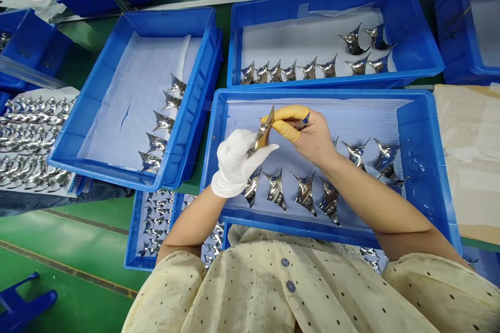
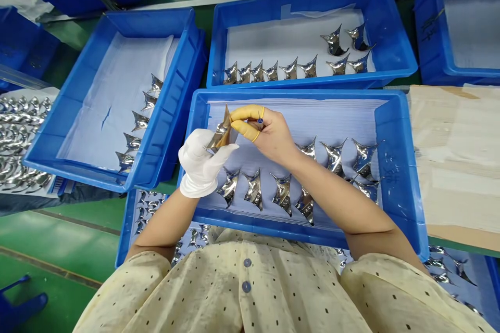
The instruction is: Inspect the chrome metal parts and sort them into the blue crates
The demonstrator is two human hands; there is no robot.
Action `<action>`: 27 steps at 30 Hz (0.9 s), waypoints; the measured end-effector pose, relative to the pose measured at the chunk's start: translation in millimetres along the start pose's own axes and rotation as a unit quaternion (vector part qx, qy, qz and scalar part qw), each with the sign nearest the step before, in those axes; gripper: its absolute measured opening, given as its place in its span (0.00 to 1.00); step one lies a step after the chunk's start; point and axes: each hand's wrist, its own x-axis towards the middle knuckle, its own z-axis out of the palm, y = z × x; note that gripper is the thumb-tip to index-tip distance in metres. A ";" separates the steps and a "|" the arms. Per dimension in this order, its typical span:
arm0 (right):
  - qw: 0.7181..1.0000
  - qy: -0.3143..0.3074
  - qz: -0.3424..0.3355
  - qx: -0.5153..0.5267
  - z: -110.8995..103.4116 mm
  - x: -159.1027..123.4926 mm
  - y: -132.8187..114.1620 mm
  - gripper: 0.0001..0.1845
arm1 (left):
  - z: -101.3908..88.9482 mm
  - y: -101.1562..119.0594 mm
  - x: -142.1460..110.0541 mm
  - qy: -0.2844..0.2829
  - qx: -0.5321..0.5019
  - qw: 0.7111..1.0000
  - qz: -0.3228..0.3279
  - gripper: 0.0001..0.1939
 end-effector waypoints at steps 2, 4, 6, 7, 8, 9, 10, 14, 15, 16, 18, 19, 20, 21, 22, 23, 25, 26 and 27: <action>1.000 0.005 -0.009 -0.013 -1.2 0.0 0.3 0.17 | -1.9 0.5 1.0 -0.015 -0.025 0.998 -0.050 0.17; 0.999 0.010 -0.029 -0.028 -2.9 -0.1 0.2 0.17 | -3.7 0.6 2.7 -0.019 -0.050 0.993 -0.102 0.17; 0.997 -0.003 -0.062 -0.040 -4.6 -0.5 -0.6 0.17 | -4.6 0.3 4.3 -0.017 -0.085 0.984 -0.155 0.15; 0.996 -0.015 -0.080 -0.043 -5.0 -1.0 -1.4 0.16 | -4.6 0.0 5.0 -0.015 -0.108 0.977 -0.183 0.15; 0.994 -0.029 -0.095 -0.041 -5.1 -1.5 -2.5 0.16 | -4.2 -0.2 5.5 -0.012 -0.133 0.968 -0.213 0.16; 0.993 -0.043 -0.108 -0.036 -4.7 -2.2 -3.9 0.18 | -3.6 -0.3 6.0 -0.010 -0.157 0.958 -0.241 0.16; 0.991 -0.055 -0.116 -0.031 -3.7 -2.9 -5.4 0.20 | -3.0 -0.2 6.5 -0.009 -0.178 0.948 -0.266 0.17; 0.992 -0.059 -0.096 -0.048 3.4 -2.6 -11.9 0.18 | -1.6 3.1 9.1 -0.024 -0.239 0.912 -0.333 0.21; 0.994 -0.046 -0.082 -0.049 5.1 -1.2 -12.7 0.18 | -1.8 4.3 10.1 -0.028 -0.256 0.902 -0.345 0.22; 0.996 -0.029 -0.067 -0.043 6.2 0.9 -13.0 0.19 | -2.2 5.5 11.1 -0.032 -0.273 0.893 -0.357 0.23; 0.999 0.007 -0.035 -0.009 6.9 6.3 -11.7 0.22 | -3.2 7.5 13.3 -0.039 -0.299 0.878 -0.373 0.27; 1.000 0.018 -0.016 0.009 6.4 9.2 -10.3 0.23 | -3.7 8.1 14.3 -0.042 -0.306 0.873 -0.378 0.29; 1.000 0.022 0.003 0.022 5.7 11.9 -8.9 0.24 | -4.1 8.4 15.1 -0.045 -0.310 0.870 -0.381 0.31; 0.999 0.022 0.017 0.028 4.9 14.3 -7.6 0.25 | -4.4 8.5 15.7 -0.045 -0.312 0.868 -0.384 0.31; 0.999 0.019 0.027 0.026 4.3 16.1 -6.9 0.26 | -4.5 8.4 16.1 -0.043 -0.315 0.866 -0.386 0.31; 0.999 0.015 0.030 0.019 4.1 17.3 -6.9 0.27 | -4.5 8.1 16.2 -0.042 -0.320 0.864 -0.386 0.31; 1.000 0.015 0.020 -0.005 5.0 18.4 -9.4 0.27 | -4.2 7.0 15.8 -0.048 -0.333 0.859 -0.386 0.30; 1.000 0.018 0.013 -0.016 6.1 18.4 -11.7 0.26 | -3.9 6.4 15.5 -0.057 -0.342 0.854 -0.389 0.29; 0.999 0.022 0.007 -0.027 7.4 18.3 -14.2 0.25 | -3.5 5.7 15.1 -0.069 -0.352 0.845 -0.396 0.28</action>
